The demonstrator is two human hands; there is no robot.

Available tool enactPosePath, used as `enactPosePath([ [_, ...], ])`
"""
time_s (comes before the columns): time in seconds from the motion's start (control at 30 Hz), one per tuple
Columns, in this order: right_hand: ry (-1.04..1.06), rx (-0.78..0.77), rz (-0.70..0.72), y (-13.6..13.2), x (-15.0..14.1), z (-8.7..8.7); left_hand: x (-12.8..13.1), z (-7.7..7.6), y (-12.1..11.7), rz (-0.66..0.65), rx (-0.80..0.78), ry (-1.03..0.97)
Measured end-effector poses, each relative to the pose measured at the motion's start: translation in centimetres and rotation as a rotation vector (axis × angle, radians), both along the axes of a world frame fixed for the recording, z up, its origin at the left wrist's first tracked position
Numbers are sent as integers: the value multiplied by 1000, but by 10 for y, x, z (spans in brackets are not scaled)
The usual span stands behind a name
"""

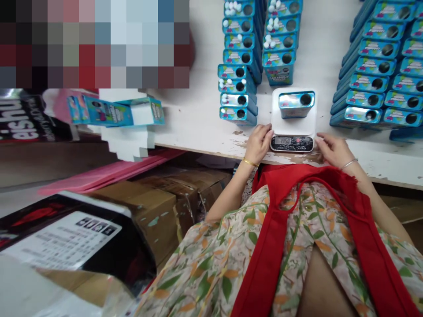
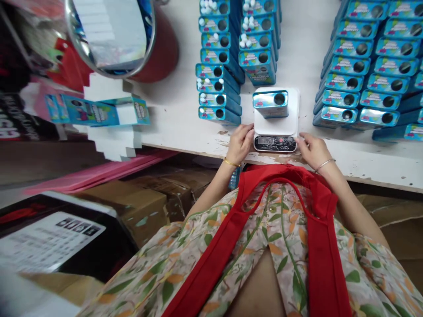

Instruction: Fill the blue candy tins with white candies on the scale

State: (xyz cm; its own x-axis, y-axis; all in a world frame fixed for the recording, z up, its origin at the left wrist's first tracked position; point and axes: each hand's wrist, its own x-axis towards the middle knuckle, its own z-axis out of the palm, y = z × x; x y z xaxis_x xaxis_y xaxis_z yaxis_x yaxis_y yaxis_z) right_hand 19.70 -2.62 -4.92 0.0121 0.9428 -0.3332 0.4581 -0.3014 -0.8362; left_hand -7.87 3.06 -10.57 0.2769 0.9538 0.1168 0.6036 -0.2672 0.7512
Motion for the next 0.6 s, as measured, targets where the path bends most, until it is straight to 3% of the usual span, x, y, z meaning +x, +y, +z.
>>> enactPosePath([
  [0.07, -88, 26, -12, -7, 15, 31, -8, 2, -5, 46, 36, 12],
  [0.13, -116, 88, -152, -12, 46, 62, -18, 5, -13, 104, 64, 46],
  [0.2, -173, 218, -388, -15, 99, 83, -30, 5, -17, 114, 67, 85],
  [0.27, -325, 357, -652, -20, 176, 92, -39, 3, -15, 76, 61, 109],
  [0.33, -535, 386, -878, -29, 261, 92, -43, 7, -13, 51, 27, 123],
  [0.4, -818, 224, -977, -36, 334, 85, -41, 17, -13, 46, -9, 132],
  [0.43, -845, 173, -988, -37, 361, 78, -38, 24, -13, 51, -25, 140],
  [0.5, -853, 73, -924, -33, 396, 62, -30, 37, -13, 69, -48, 162],
  [0.6, -853, -123, -599, -17, 411, 38, -18, 54, -10, 74, -50, 215],
])
